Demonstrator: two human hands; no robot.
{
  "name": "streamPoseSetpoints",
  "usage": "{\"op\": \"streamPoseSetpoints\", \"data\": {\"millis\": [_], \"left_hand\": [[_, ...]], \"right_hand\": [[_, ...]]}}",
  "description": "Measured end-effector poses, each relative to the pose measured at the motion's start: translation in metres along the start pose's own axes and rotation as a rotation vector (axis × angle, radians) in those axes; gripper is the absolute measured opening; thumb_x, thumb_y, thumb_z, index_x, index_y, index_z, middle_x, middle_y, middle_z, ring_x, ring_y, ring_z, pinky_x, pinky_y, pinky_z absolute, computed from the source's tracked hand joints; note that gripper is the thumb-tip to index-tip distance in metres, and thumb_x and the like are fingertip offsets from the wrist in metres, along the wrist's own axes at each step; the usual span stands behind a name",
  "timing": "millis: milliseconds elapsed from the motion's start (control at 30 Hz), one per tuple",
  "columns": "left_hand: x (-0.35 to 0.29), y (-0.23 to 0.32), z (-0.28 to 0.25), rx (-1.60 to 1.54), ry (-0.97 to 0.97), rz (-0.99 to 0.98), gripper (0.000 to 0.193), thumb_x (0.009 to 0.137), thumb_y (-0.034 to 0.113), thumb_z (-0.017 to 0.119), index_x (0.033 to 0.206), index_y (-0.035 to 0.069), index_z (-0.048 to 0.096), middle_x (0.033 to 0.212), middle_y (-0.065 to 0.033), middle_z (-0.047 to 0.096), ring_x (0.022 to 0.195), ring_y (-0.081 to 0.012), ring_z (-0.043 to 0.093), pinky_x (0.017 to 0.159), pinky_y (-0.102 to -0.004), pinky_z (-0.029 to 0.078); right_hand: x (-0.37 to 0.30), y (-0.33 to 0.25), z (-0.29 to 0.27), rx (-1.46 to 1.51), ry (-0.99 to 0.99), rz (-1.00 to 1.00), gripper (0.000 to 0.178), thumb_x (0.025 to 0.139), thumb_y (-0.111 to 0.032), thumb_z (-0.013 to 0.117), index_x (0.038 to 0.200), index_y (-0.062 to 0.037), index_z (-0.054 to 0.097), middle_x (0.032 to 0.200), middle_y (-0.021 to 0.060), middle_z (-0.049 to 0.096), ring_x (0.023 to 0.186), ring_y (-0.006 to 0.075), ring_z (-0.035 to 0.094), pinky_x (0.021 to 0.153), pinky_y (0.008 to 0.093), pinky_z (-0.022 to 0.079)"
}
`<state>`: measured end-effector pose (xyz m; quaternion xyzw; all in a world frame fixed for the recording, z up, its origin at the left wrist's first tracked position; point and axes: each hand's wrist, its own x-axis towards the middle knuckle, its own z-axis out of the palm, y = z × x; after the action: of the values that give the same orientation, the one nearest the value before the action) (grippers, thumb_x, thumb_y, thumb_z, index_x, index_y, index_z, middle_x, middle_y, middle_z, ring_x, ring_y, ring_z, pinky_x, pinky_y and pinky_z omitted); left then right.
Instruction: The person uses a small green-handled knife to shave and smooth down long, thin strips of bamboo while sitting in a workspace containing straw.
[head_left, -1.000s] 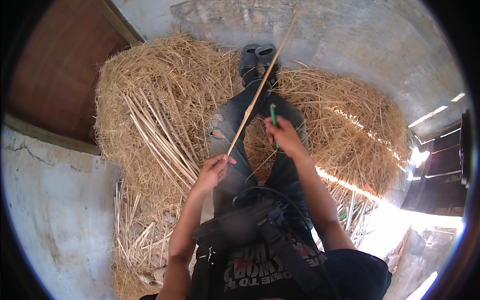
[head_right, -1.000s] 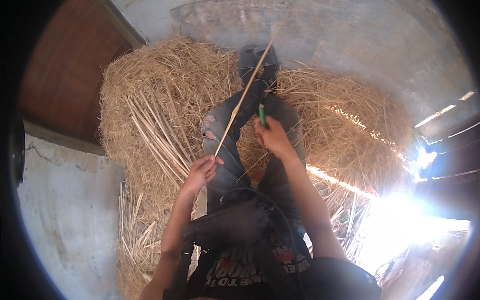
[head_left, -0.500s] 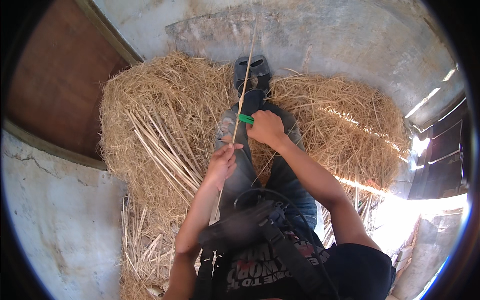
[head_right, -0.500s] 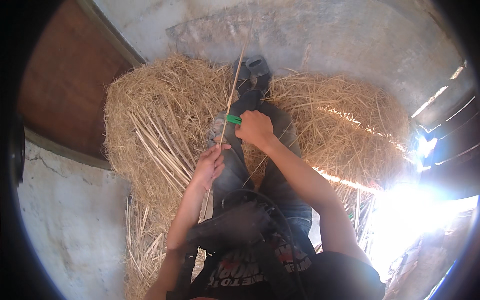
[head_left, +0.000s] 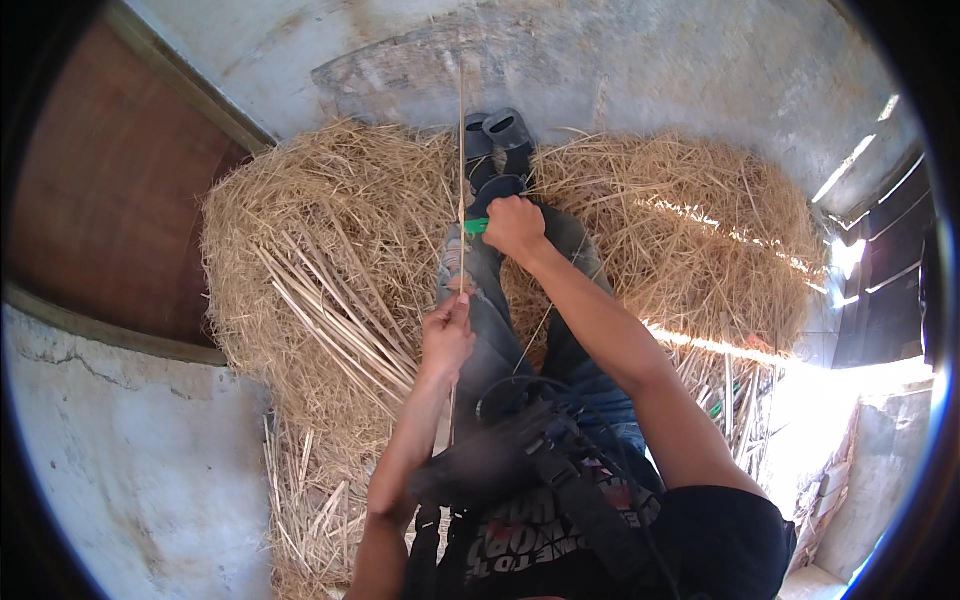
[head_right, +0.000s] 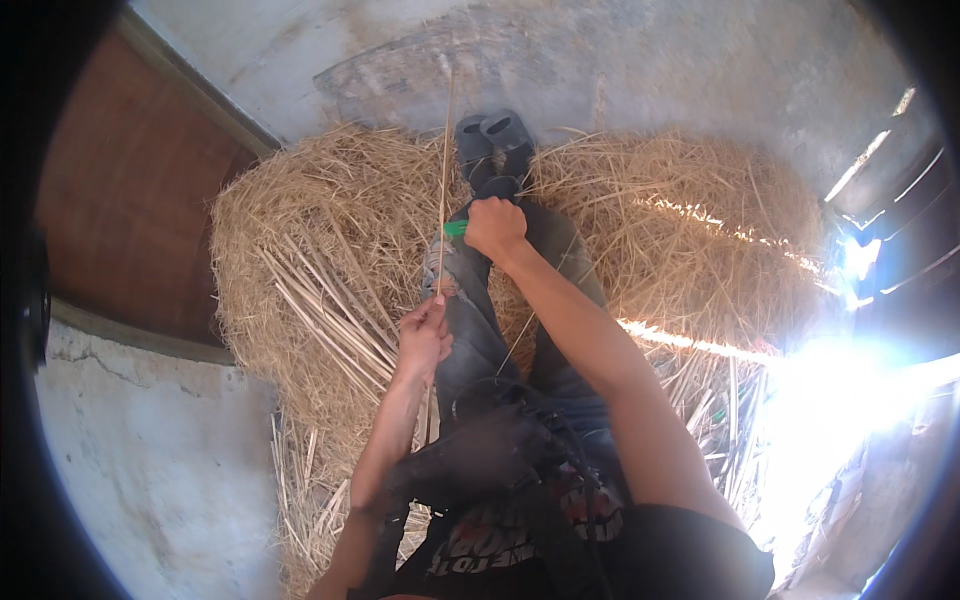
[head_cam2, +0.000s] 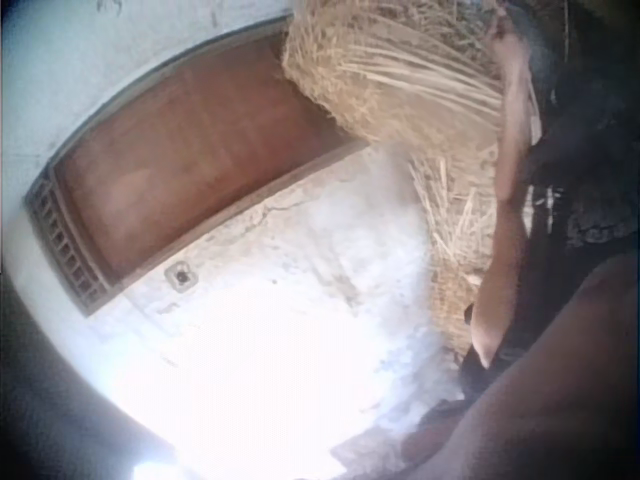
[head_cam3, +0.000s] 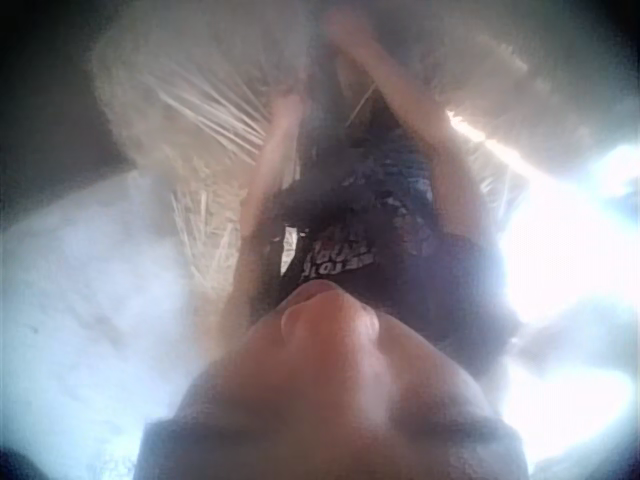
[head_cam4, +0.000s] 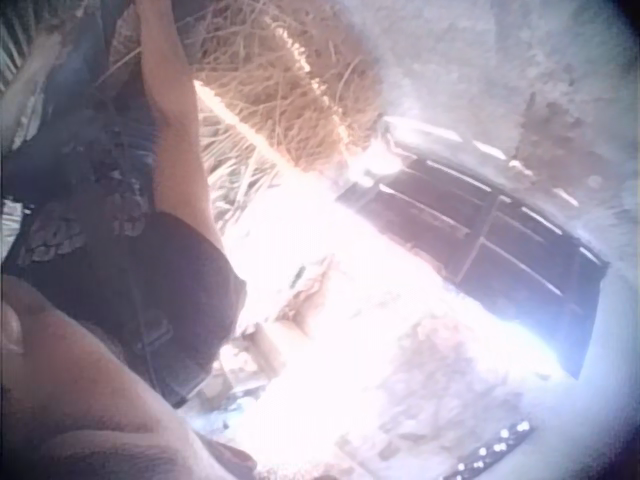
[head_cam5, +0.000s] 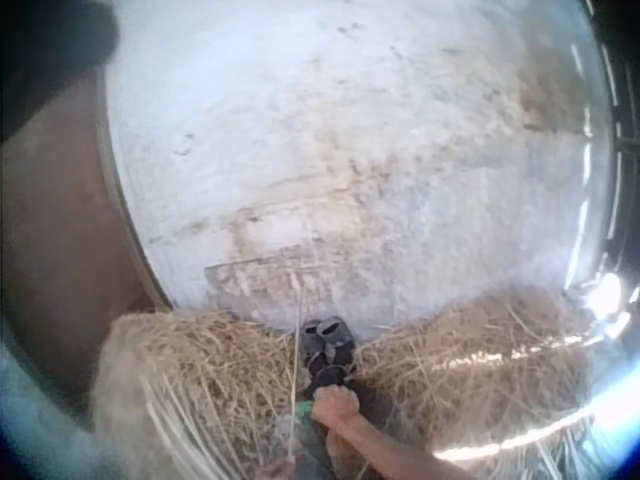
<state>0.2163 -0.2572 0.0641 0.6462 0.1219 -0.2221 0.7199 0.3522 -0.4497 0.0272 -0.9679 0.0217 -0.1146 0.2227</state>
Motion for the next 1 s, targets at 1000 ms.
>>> {"op": "streamPoseSetpoints", "data": {"millis": [1000], "left_hand": [[0.011,-0.014,-0.013,0.294,0.022,0.253,0.04,0.111,0.025,0.054,0.146,0.006,0.058,0.062,0.01,0.037,0.045,-0.0026,0.032,0.042,-0.0237,0.025]], "right_hand": [[-0.027,-0.011,-0.04,-0.01,-0.154,-0.053,0.017,0.073,-0.012,0.075,0.084,-0.0005,0.076,0.088,0.0234,0.074,0.084,0.0423,0.074,0.076,0.0494,0.061]]}}
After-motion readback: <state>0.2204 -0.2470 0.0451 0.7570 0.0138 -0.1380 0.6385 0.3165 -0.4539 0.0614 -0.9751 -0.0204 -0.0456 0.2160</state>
